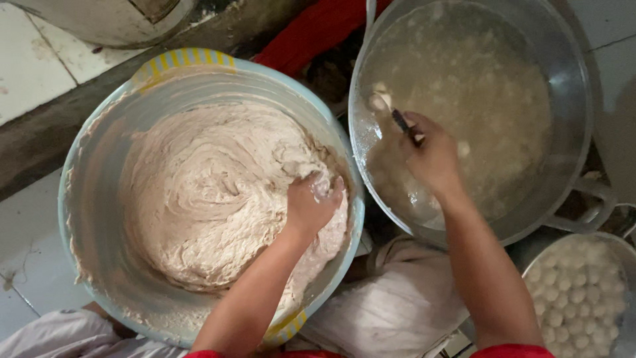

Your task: The person pinches portions of sticky batter from a large basin, presses them off a scoop into a pot of boiling water, and repeats this portioning cycle continuously. They then move to the stove and stir the cooking balls in the boiling pots with a spatula before resuming portioning.

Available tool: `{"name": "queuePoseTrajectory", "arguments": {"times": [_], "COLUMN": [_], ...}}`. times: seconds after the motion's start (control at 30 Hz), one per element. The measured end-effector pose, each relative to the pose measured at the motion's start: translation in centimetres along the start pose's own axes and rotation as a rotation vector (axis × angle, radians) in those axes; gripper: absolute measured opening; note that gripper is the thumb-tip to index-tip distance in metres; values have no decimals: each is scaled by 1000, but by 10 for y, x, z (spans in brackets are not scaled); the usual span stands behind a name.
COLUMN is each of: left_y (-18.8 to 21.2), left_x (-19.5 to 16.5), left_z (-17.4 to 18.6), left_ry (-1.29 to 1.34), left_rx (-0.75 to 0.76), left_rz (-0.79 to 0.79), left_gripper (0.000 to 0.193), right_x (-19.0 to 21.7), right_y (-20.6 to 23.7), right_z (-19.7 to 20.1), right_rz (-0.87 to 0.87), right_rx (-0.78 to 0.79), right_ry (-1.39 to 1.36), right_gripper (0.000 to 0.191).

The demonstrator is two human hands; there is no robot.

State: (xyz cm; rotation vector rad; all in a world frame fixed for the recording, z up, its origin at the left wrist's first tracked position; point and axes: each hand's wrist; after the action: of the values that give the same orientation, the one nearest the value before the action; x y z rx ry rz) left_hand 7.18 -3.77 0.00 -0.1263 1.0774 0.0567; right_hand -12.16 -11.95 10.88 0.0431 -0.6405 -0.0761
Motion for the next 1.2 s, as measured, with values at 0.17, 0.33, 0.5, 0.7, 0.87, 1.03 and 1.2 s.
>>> {"name": "queuePoseTrajectory", "arguments": {"times": [0.17, 0.33, 0.5, 0.7, 0.87, 1.03, 1.2], "left_y": [5, 5, 5, -19, -60, -40, -12], "left_x": [2, 6, 0, -7, -3, -7, -10], "left_z": [-2, -8, -11, 7, 28, 31, 25], "left_ry": [278, 179, 210, -109, -528, -364, 66], "left_rx": [-80, -39, -7, 122, -18, 249, 142], "left_rz": [-7, -111, -61, -3, -132, 181, 8], "left_gripper": [20, 41, 11, 18, 83, 76, 77], "right_x": [-1, 11, 21, 15, -1, -4, -5], "right_y": [31, 85, 108, 90, 47, 5, -4], "right_z": [10, 9, 2, 0, 8, 13, 18], "right_rz": [-75, -215, 25, -589, -411, 5, 66], "right_rx": [54, 472, 404, 708, 462, -98, -180], "right_ry": [-42, -182, -147, -547, -531, -31, 236], "right_gripper": [36, 44, 43, 42, 30, 42, 42]}}
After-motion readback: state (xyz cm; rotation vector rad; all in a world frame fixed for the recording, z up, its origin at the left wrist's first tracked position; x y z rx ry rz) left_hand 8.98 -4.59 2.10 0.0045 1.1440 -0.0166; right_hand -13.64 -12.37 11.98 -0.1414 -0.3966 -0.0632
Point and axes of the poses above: each hand's wrist, its own y-axis away from the middle knuckle, its own z-axis out of the back of the hand, x = y × z, and after that the axes turned 3 degrees about -z, right-handed
